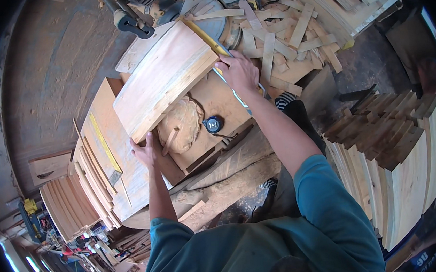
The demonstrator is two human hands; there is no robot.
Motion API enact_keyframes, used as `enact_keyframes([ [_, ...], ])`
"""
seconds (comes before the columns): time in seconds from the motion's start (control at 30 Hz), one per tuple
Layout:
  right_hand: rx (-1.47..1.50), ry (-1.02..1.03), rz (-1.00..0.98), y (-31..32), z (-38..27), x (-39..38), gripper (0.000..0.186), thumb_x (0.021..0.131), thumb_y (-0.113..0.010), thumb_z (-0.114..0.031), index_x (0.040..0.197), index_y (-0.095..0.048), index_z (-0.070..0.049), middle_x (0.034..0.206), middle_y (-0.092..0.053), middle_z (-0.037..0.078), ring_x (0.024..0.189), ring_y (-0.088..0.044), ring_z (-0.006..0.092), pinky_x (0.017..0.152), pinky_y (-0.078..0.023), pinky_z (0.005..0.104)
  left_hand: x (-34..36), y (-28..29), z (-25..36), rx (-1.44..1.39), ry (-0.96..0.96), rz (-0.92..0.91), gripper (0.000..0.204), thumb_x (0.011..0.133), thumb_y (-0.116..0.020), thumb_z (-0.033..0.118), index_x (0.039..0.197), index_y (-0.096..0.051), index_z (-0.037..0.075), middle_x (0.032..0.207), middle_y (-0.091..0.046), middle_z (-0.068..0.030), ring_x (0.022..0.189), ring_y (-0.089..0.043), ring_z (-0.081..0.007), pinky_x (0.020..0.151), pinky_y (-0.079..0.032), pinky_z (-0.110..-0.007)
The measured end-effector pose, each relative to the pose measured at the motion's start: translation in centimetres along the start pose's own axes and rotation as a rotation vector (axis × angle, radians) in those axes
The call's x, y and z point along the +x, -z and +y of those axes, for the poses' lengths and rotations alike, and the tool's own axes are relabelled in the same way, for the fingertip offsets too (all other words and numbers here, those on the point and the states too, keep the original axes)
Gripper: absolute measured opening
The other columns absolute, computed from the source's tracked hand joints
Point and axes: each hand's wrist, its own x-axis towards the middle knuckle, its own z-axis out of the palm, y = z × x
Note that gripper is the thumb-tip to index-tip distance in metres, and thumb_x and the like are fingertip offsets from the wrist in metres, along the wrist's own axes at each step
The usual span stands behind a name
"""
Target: The person measures wooden boards with a tape measure, cuts them using a miter saw, and stacks the boards.
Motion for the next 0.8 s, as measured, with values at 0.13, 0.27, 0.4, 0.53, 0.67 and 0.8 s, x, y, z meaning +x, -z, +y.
enact_keyframes([
  [0.13,0.037,-0.06,-0.062,0.1,0.0,0.1,0.035,0.09,-0.074,-0.045,0.119,-0.079,-0.026,0.132,-0.068,-0.001,0.114,-0.067,0.0261,0.093,-0.055,0.0418,-0.1,0.2,0.4,0.028,0.048,-0.008,0.101,0.082,-0.08,0.059,0.151,-0.044,-0.006,0.145,-0.057,-0.0282,0.138,-0.047,-0.0453,0.123,-0.024,-0.049],
  [0.27,0.045,-0.059,-0.055,0.2,-0.3,0.1,0.036,0.09,-0.075,-0.044,0.12,-0.079,-0.025,0.134,-0.068,0.0,0.115,-0.067,0.0259,0.096,-0.054,0.0414,-0.1,0.3,0.7,0.038,0.046,-0.016,0.099,0.082,-0.08,0.058,0.15,-0.045,-0.005,0.145,-0.057,-0.0264,0.138,-0.047,-0.0442,0.124,-0.022,-0.051],
  [0.4,0.001,-0.044,-0.03,0.4,-0.7,-0.1,0.033,0.088,-0.076,-0.044,0.114,-0.08,-0.025,0.129,-0.07,-0.001,0.11,-0.069,0.0258,0.092,-0.055,0.0407,-0.2,0.5,0.8,0.05,0.004,-0.018,0.095,0.085,-0.077,0.057,0.151,-0.044,-0.002,0.152,-0.052,-0.0233,0.144,-0.046,-0.0353,0.125,-0.017,-0.054],
  [0.53,0.004,-0.053,-0.039,-0.1,-0.4,0.0,0.034,0.088,-0.076,-0.044,0.115,-0.08,-0.024,0.131,-0.07,-0.001,0.111,-0.069,0.0263,0.093,-0.055,0.0409,-0.1,0.5,1.1,0.073,0.035,-0.026,0.099,0.083,-0.078,0.058,0.152,-0.043,-0.002,0.155,-0.049,-0.0227,0.147,-0.044,-0.0346,0.126,-0.017,-0.054],
  [0.67,0.117,-0.078,-0.059,-1.0,0.8,0.5,0.038,0.086,-0.078,-0.039,0.12,-0.078,-0.02,0.132,-0.071,0.004,0.116,-0.068,0.0286,0.098,-0.053,0.0383,-0.2,0.8,1.2,0.05,0.023,-0.014,0.106,0.08,-0.079,0.061,0.155,-0.038,-0.001,0.158,-0.046,-0.0221,0.149,-0.041,-0.0336,0.127,-0.016,-0.053],
  [0.8,0.453,0.099,0.207,3.1,-0.1,3.4,0.042,0.082,-0.079,-0.015,0.121,-0.073,0.0,0.122,-0.073,0.017,0.113,-0.069,0.0281,0.096,-0.053,0.0355,-0.8,1.9,3.1,0.12,-0.267,0.119,0.113,0.077,-0.08,0.063,0.159,-0.033,0.002,0.165,-0.036,-0.0207,0.155,-0.031,-0.0366,0.126,-0.012,-0.061],
])
